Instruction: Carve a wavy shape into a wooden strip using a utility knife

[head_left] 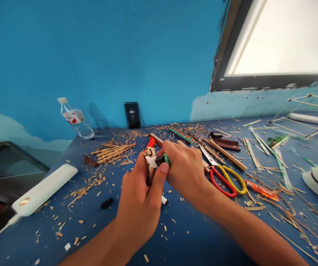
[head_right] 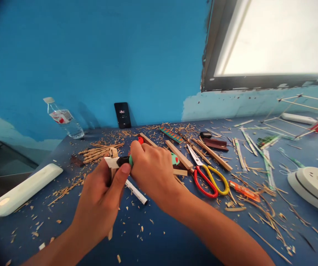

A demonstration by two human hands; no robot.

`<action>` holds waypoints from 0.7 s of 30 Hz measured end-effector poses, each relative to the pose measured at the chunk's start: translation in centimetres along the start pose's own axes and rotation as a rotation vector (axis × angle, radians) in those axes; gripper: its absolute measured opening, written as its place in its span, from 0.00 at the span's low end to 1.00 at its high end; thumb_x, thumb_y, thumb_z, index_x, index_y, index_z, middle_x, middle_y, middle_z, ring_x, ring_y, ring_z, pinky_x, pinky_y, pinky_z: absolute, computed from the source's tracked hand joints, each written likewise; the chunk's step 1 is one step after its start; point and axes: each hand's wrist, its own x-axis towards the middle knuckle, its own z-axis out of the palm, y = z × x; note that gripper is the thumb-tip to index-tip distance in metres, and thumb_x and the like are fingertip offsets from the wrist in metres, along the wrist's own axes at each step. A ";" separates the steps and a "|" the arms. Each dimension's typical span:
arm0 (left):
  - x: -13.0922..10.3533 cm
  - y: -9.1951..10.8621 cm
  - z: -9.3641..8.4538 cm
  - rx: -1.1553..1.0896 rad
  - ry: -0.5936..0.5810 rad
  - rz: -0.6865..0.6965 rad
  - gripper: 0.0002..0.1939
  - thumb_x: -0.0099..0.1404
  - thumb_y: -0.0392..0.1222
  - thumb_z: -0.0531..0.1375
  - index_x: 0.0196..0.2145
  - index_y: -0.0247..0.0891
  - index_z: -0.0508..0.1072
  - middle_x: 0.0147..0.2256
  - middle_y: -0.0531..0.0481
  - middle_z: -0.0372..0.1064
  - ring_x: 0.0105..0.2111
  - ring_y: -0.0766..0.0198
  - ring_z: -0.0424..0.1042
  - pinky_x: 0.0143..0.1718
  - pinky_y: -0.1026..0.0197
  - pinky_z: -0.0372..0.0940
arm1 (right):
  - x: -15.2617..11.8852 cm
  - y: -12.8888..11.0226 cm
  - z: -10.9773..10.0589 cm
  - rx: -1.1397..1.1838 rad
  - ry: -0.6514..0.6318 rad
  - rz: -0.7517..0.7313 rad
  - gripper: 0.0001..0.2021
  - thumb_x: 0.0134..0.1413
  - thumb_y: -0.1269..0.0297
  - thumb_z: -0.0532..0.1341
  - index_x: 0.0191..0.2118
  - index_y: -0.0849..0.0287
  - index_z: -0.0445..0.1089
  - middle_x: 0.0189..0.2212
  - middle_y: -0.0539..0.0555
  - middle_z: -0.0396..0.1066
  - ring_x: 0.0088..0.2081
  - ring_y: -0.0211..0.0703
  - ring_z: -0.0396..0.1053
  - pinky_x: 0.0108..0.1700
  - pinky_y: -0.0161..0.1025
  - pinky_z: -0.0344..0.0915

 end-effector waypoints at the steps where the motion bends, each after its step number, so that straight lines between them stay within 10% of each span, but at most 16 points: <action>1: 0.1 -0.1 0.1 -0.042 -0.017 -0.040 0.16 0.75 0.55 0.54 0.33 0.42 0.62 0.17 0.63 0.55 0.16 0.71 0.56 0.18 0.65 0.53 | 0.1 0.1 0.2 0.007 0.013 -0.007 0.02 0.52 0.71 0.59 0.30 0.59 0.68 0.24 0.52 0.73 0.24 0.38 0.61 0.29 0.39 0.40; 8: 0.7 0.6 -1.6 -0.419 -0.215 -0.214 0.17 0.68 0.57 0.63 0.36 0.43 0.65 0.18 0.65 0.47 0.16 0.73 0.45 0.15 0.69 0.47 | 0.9 0.9 -0.2 0.197 -0.065 -0.152 0.05 0.46 0.69 0.60 0.33 0.56 0.68 0.25 0.46 0.71 0.24 0.35 0.61 0.28 0.36 0.46; 14: 0.4 1.9 -3.3 -0.226 -0.183 -0.140 0.27 0.62 0.50 0.68 0.22 0.41 0.53 0.20 0.62 0.44 0.19 0.74 0.43 0.16 0.70 0.45 | 0.9 1.3 -2.7 0.433 -0.216 -0.153 0.08 0.49 0.68 0.62 0.26 0.55 0.61 0.18 0.41 0.58 0.23 0.32 0.51 0.28 0.35 0.46; 21: 0.4 2.0 -2.9 -0.187 -0.290 -0.141 0.19 0.62 0.52 0.66 0.26 0.41 0.62 0.20 0.62 0.45 0.20 0.72 0.45 0.16 0.69 0.43 | 0.8 1.0 -3.2 0.330 -0.275 -0.172 0.05 0.43 0.69 0.60 0.27 0.56 0.61 0.19 0.43 0.60 0.22 0.33 0.52 0.28 0.38 0.42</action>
